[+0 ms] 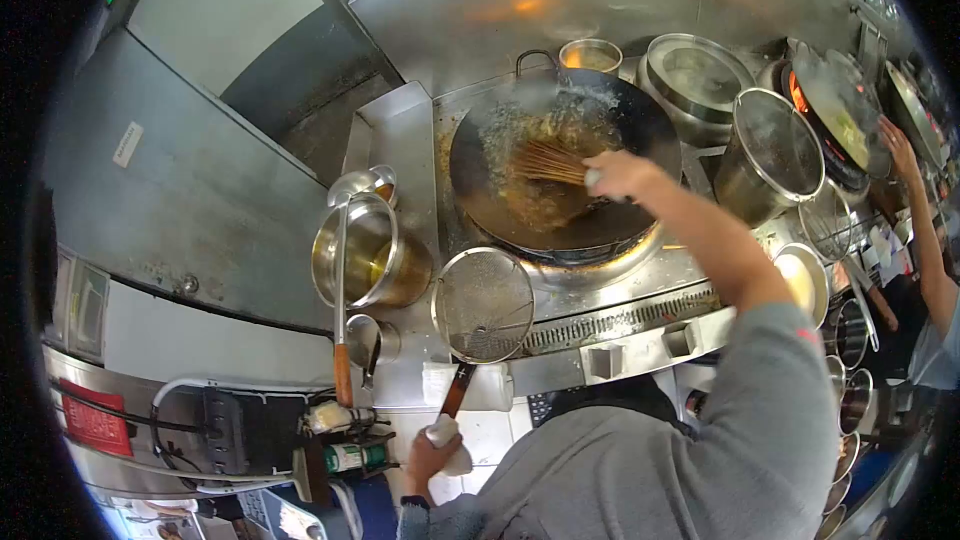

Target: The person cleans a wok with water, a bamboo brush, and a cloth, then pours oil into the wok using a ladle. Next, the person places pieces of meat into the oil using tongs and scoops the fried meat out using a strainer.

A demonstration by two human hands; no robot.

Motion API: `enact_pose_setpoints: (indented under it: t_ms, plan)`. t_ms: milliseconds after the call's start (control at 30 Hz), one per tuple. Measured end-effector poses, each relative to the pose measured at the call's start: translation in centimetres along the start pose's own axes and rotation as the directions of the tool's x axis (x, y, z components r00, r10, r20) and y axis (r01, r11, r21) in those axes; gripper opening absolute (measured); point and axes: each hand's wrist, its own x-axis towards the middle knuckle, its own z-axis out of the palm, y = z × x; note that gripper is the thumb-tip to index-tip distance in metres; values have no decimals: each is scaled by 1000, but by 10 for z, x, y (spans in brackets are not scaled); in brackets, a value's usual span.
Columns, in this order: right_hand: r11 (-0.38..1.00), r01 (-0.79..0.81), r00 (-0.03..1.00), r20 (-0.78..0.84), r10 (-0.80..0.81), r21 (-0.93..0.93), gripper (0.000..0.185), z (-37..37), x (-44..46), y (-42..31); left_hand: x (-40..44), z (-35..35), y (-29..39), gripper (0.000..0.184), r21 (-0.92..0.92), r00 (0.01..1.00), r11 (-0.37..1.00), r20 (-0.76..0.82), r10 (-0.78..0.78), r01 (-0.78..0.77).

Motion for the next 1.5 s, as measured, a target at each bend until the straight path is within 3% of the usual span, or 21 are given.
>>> enact_pose_setpoints:
  t_ms: [67,133,200,267,333,367,433,500,533,567,633,733,800,833,933,1033,1133,1233,1367,1433,1500]
  plan:
    - [994,24,998,67,-17,-105,75,-18,26,44,-4,14,0,55,-24,999,999,-31,-38,37]
    - [954,-114,993,64,100,278,73,-45,6,-17,-11,25,17,53,-9,994,998,-82,-67,67]
    - [943,162,965,-245,-90,292,70,24,77,-1,-7,40,13,51,-12,990,999,-134,-40,38]
    - [899,215,964,-232,-133,380,71,53,75,-15,-5,47,12,52,-48,986,998,-159,-46,39]
    - [803,-52,970,221,-100,593,72,0,-17,-60,-2,52,5,58,-50,981,998,-195,15,-25]
    - [888,50,962,218,-167,457,73,5,-26,-47,-1,55,2,64,-37,972,996,-223,74,-84]
    - [904,295,880,281,-383,311,75,-12,-60,-13,3,47,26,71,-400,988,914,-154,8,-69]
    - [952,258,841,448,-304,162,73,-67,-100,7,9,33,68,67,-646,994,760,21,106,-67]
    - [939,305,873,440,-210,-158,65,-91,-105,30,8,28,107,64,-788,988,616,102,113,12]
    - [828,304,914,389,-114,-471,59,-111,-99,53,15,31,140,61,-892,972,440,183,150,100]
    - [817,86,995,86,-45,-570,33,-105,-54,80,43,53,166,57,-929,898,200,356,260,310]
    - [893,38,960,-232,-158,-449,23,-42,42,75,82,89,224,59,-822,736,158,563,376,548]
    - [992,-102,939,-337,69,-79,26,-3,41,25,94,105,275,55,-770,728,237,637,254,592]
    - [982,32,971,-227,-74,-184,31,8,38,12,92,109,307,48,-793,798,251,593,111,555]
    - [992,12,980,-200,13,125,37,37,28,7,136,141,323,25,-777,788,260,610,86,573]
    - [999,-4,999,-54,1,-54,39,25,12,-1,164,161,319,12,-791,768,276,604,211,546]
    - [990,65,996,73,-56,-128,50,-1,-26,-8,214,189,282,10,-936,966,294,235,105,195]
    - [995,37,997,-68,-31,89,67,-19,-126,-7,202,127,266,9,-946,983,321,98,153,44]
    - [753,2,961,-210,181,658,78,53,-183,20,194,74,255,17,-859,986,506,7,168,-80]
    - [436,48,943,-185,277,898,80,99,-195,17,205,72,248,21,-843,972,517,-24,233,-145]
    - [358,129,889,-269,372,925,80,123,-213,-1,188,72,263,22,-812,967,541,-107,232,-220]
